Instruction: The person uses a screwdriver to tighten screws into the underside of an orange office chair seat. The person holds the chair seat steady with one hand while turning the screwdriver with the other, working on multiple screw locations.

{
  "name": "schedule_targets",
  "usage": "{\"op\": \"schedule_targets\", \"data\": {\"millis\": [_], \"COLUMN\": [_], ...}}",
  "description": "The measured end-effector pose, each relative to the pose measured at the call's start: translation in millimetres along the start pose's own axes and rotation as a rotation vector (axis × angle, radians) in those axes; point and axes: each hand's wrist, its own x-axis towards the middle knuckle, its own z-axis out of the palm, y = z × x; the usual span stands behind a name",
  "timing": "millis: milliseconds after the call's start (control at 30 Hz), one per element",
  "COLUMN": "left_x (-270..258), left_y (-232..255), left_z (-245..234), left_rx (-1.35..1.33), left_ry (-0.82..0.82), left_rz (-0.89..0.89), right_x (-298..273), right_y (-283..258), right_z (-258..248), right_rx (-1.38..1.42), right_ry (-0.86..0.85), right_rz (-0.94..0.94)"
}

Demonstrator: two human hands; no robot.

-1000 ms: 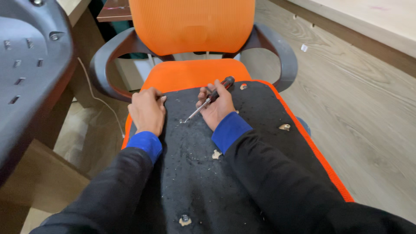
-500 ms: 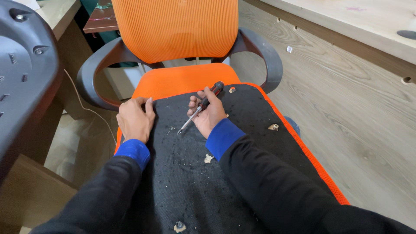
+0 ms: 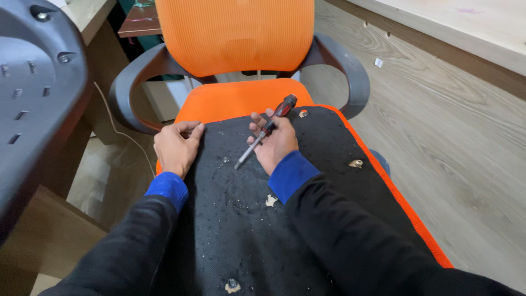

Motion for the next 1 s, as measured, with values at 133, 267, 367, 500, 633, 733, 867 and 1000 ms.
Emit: {"op": "schedule_targets", "data": {"millis": [133,267,367,500,633,733,867,1000], "left_x": [1,0,2,1,2,1,1,3], "left_y": [-8,-15,-19,-20,-22,-23,-24,-23], "left_z": [3,4,5,7,9,9,7,7], "left_rx": [0.031,0.053,0.043,0.007,-0.007,-0.045,-0.082,-0.092], "left_ry": [-0.018,0.006,-0.015,-0.009,0.068,0.069,0.035,0.022], "left_rz": [0.019,0.141,0.132,0.103,0.091,0.095,0.105,0.098], "right_x": [0,-2,4,31,66,83,87,80], "right_y": [5,10,7,7,10,12,14,22], "right_z": [0,7,10,17,33,50,68,78], "right_rx": [-0.157,-0.346,-0.494,-0.524,-0.565,-0.78,-0.983,-0.992], "right_ry": [-0.082,-0.184,-0.166,-0.189,-0.309,-0.304,-0.37,-0.434], "right_rz": [-0.018,-0.084,-0.055,-0.112,-0.23,-0.394,-0.562,-0.605]}}
